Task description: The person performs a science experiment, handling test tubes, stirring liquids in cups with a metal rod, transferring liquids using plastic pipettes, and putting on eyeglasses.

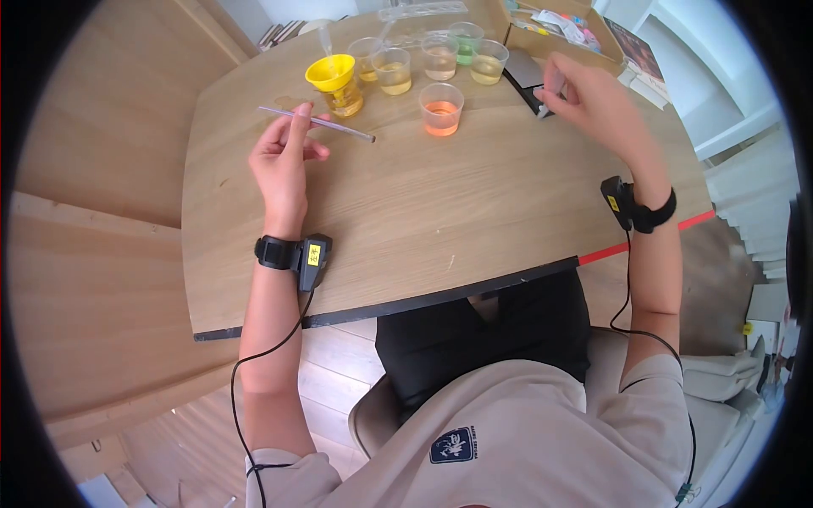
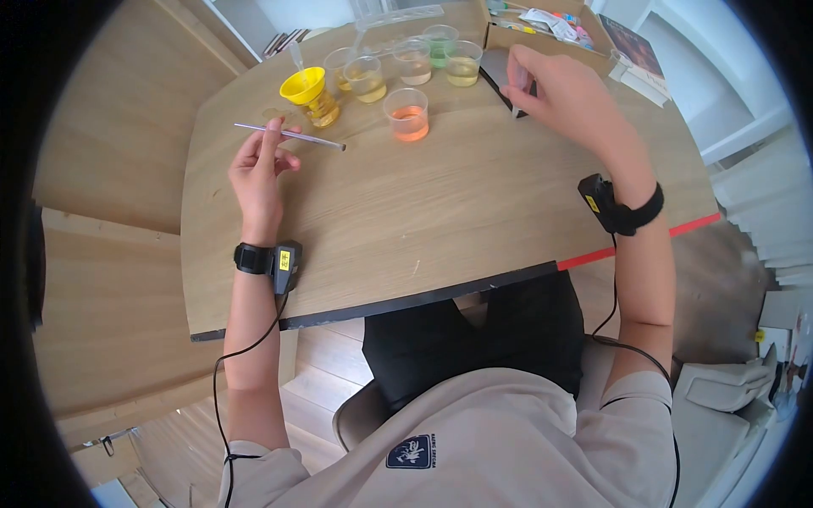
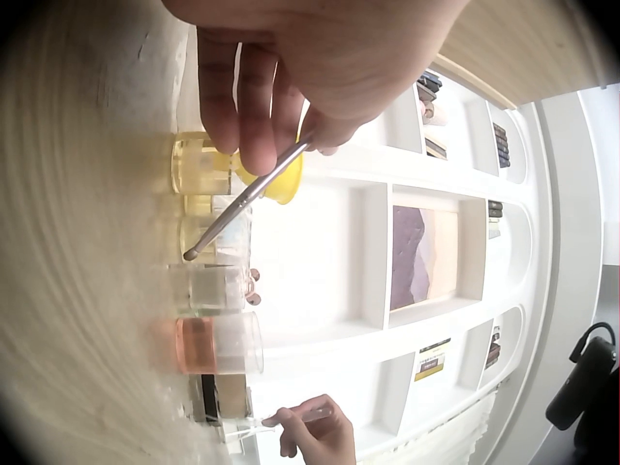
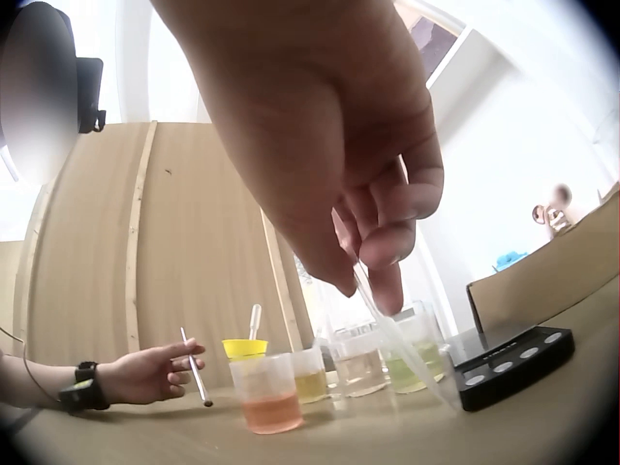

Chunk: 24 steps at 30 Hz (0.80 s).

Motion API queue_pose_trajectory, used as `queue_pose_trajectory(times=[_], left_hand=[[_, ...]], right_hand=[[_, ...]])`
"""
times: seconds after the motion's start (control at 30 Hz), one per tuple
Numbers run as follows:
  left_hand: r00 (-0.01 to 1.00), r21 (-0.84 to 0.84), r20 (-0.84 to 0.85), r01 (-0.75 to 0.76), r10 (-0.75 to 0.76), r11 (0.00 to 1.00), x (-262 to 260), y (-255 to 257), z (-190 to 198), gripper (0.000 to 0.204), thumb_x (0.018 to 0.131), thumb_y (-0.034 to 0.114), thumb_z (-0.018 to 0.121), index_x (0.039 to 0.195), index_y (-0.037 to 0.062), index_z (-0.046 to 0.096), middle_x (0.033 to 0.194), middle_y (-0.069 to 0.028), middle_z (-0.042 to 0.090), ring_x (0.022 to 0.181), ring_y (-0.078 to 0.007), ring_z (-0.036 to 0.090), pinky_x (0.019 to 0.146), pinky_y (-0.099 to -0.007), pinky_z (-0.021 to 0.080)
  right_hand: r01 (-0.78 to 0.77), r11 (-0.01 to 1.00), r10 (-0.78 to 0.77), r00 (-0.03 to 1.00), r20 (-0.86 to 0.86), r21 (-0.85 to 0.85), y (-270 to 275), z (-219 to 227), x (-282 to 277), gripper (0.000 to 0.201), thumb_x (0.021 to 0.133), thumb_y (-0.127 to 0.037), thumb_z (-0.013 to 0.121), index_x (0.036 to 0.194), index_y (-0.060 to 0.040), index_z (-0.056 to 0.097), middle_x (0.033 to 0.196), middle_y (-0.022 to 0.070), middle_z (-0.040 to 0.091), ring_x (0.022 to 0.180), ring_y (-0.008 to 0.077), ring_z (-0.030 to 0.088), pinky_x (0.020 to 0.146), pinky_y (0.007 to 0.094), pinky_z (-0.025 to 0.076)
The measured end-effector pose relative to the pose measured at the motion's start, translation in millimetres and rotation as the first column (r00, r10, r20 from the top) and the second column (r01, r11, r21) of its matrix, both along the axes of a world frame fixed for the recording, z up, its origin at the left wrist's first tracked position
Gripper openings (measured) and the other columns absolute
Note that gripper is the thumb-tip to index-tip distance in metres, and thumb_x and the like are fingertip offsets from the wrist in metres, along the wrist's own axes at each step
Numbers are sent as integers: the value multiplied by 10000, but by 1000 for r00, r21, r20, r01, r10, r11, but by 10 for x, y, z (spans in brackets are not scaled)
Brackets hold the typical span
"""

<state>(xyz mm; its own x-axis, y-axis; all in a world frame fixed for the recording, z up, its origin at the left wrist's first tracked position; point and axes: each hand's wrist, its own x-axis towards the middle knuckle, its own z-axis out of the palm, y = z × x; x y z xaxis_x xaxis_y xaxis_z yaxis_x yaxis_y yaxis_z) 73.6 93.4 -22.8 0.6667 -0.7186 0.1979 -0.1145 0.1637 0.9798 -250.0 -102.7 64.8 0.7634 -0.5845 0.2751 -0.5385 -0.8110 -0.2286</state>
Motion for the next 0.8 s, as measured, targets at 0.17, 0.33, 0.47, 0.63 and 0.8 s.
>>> queue_pose_trajectory(times=[0.17, 0.33, 0.47, 0.63, 0.8], left_hand=[[1000, -2, 0, 2, -2, 1000, -17, 6, 17, 331, 995, 294, 663, 1146, 2, 699, 1003, -115, 756, 594, -76, 592, 590, -216, 489], [1000, -12, -2, -4, 4, 1000, -7, 17, 14, 343, 995, 291, 662, 1163, -6, 693, 992, -116, 757, 591, -76, 586, 591, -217, 486], [1000, -5, -2, 13, -13, 1000, -23, -2, 22, 344, 997, 289, 659, 1165, -9, 693, 992, -120, 757, 591, -77, 582, 592, -219, 484], [1000, 5, -4, -6, 6, 1000, -12, 16, 21, 346, 997, 290, 659, 1164, -11, 692, 996, -124, 757, 592, -77, 582, 590, -219, 482], [1000, 1, -6, 9, -9, 1000, -15, -15, 15, 347, 995, 295, 662, 1157, -9, 697, 989, -124, 759, 583, -75, 578, 591, -218, 486]], right_hand=[[-135, 989, 116, 959, 258, 57, -19, -100, 124, 222, 951, -250, 696, 930, -73, 563, 644, -5, 501, 567, 99, 489, 531, 299, 375], [-55, 986, 52, 998, 24, 157, -30, 34, 175, 222, 954, -242, 683, 950, -57, 559, 738, 30, 639, 604, 136, 584, 558, 305, 443], [-71, 957, 14, 980, 198, 281, -31, -26, 207, 232, 952, -252, 684, 950, -57, 557, 756, 32, 646, 603, 142, 580, 562, 310, 442], [-47, 998, 51, 993, 107, -44, -141, -85, 94, 225, 931, -228, 702, 933, -55, 558, 740, 36, 623, 604, 157, 555, 571, 326, 429], [-36, 993, 21, 992, 120, 117, -10, -39, 49, 220, 927, -220, 705, 928, -56, 559, 708, 31, 595, 590, 159, 535, 561, 324, 415]])
